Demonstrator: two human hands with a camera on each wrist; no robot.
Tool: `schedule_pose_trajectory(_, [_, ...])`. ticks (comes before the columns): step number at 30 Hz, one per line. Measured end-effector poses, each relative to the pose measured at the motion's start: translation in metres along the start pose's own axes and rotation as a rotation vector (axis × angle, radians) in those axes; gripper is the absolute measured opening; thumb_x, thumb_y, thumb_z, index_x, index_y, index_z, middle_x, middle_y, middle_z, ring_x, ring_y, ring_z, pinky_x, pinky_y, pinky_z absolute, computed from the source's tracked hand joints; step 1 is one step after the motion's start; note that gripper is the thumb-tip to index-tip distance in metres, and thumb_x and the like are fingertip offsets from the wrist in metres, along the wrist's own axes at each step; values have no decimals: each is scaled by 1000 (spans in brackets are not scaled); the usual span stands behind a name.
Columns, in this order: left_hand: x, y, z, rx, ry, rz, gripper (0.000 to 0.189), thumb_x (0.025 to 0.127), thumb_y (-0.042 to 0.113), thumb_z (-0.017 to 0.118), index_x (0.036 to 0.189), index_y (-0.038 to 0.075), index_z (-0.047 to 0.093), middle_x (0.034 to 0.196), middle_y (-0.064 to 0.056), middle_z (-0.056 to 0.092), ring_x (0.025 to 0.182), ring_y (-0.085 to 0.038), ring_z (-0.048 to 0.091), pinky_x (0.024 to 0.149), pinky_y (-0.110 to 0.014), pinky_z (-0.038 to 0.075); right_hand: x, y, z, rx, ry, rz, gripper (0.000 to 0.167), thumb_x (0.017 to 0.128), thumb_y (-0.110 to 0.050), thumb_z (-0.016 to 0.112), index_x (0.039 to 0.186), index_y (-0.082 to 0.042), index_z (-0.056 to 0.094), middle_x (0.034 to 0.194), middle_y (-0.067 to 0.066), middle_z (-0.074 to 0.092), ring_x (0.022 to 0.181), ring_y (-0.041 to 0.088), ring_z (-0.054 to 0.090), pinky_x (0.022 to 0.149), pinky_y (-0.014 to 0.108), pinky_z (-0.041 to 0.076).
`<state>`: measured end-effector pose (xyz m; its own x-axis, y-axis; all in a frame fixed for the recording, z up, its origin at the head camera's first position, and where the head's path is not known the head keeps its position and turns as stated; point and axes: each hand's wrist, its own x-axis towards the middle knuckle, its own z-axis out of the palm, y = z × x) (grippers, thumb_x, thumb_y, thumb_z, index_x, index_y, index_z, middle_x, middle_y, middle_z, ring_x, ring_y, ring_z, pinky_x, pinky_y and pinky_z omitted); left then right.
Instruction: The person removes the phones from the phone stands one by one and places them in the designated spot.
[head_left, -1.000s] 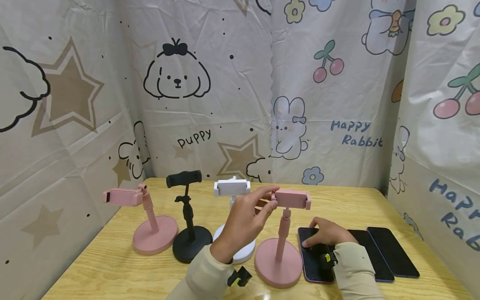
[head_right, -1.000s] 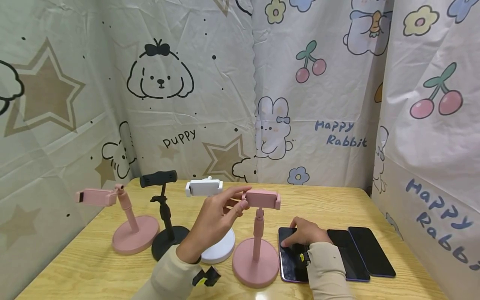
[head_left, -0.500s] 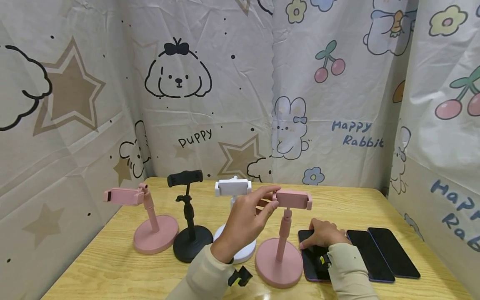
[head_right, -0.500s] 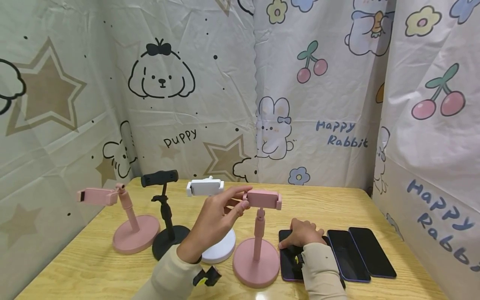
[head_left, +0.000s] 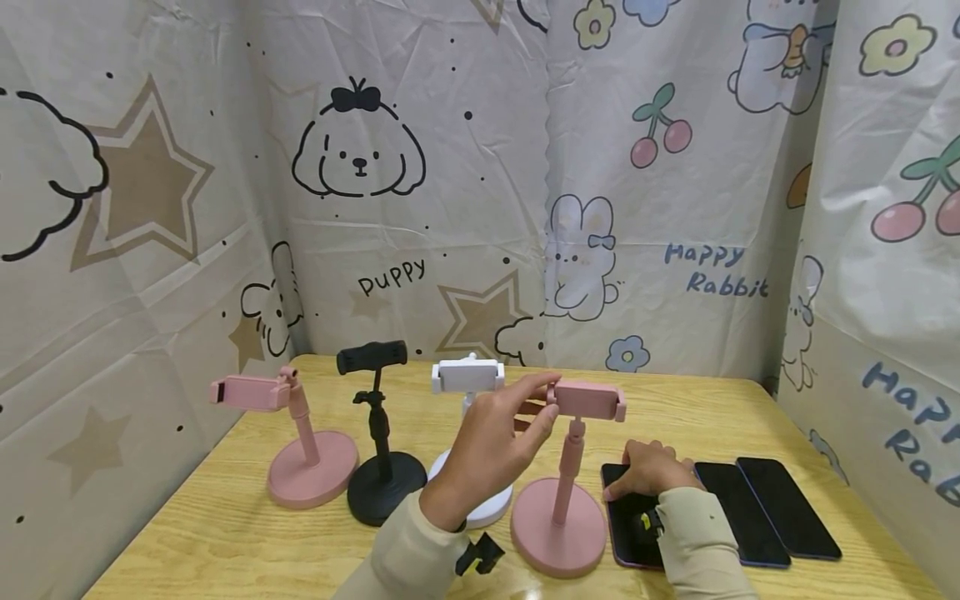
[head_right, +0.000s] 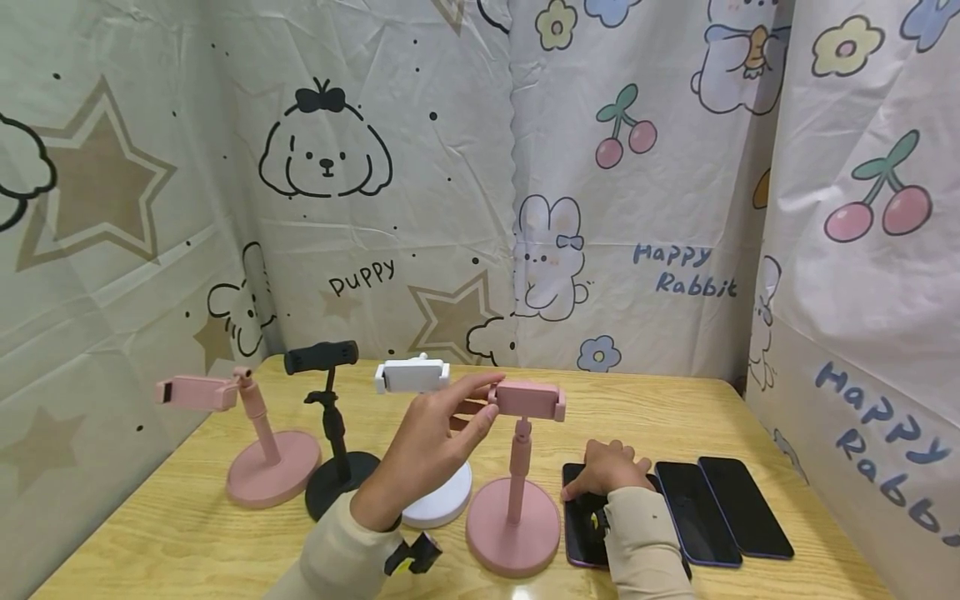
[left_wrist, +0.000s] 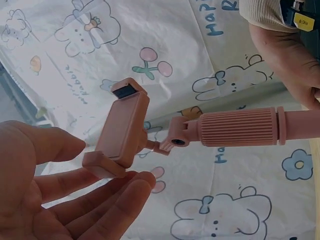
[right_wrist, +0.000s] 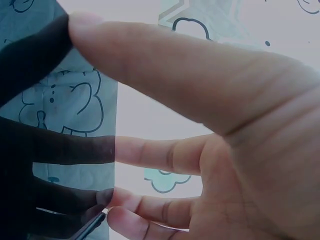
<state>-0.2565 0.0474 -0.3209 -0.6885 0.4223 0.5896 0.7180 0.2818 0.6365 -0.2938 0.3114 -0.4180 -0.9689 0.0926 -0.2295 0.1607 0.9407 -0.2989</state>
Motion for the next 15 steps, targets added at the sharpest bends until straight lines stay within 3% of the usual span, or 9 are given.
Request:
schedule_pose_trajectory(6, [-3,10,-8,69,7,10,40,97,18,59,136,14,54,122,-5,65,107,-16,65,81,-22,53,-5,0,-8,-4,2,-18,66,66,-47,85,108,-3,60,97,15,54,93,36,48,80,60,34])
schedule_pose_trajectory(10, [-6,18,-17,101,13,9,43,97,19,59,139,15,51,125,-4,63,109,-15,63,84,-24,53,-15,-4,-20,18,54,-53,67,70,-49,82,112,-2,60,101,16,56,94,36,50,76,55,35])
schedule_pose_trajectory(15, [-7,21,-32,84,113,96,39,97,15,58,135,15,54,116,-2,66,104,-9,64,84,-22,52,-35,-14,-41,60,140,-104,67,76,-53,76,115,-1,60,107,18,58,96,36,53,74,54,36])
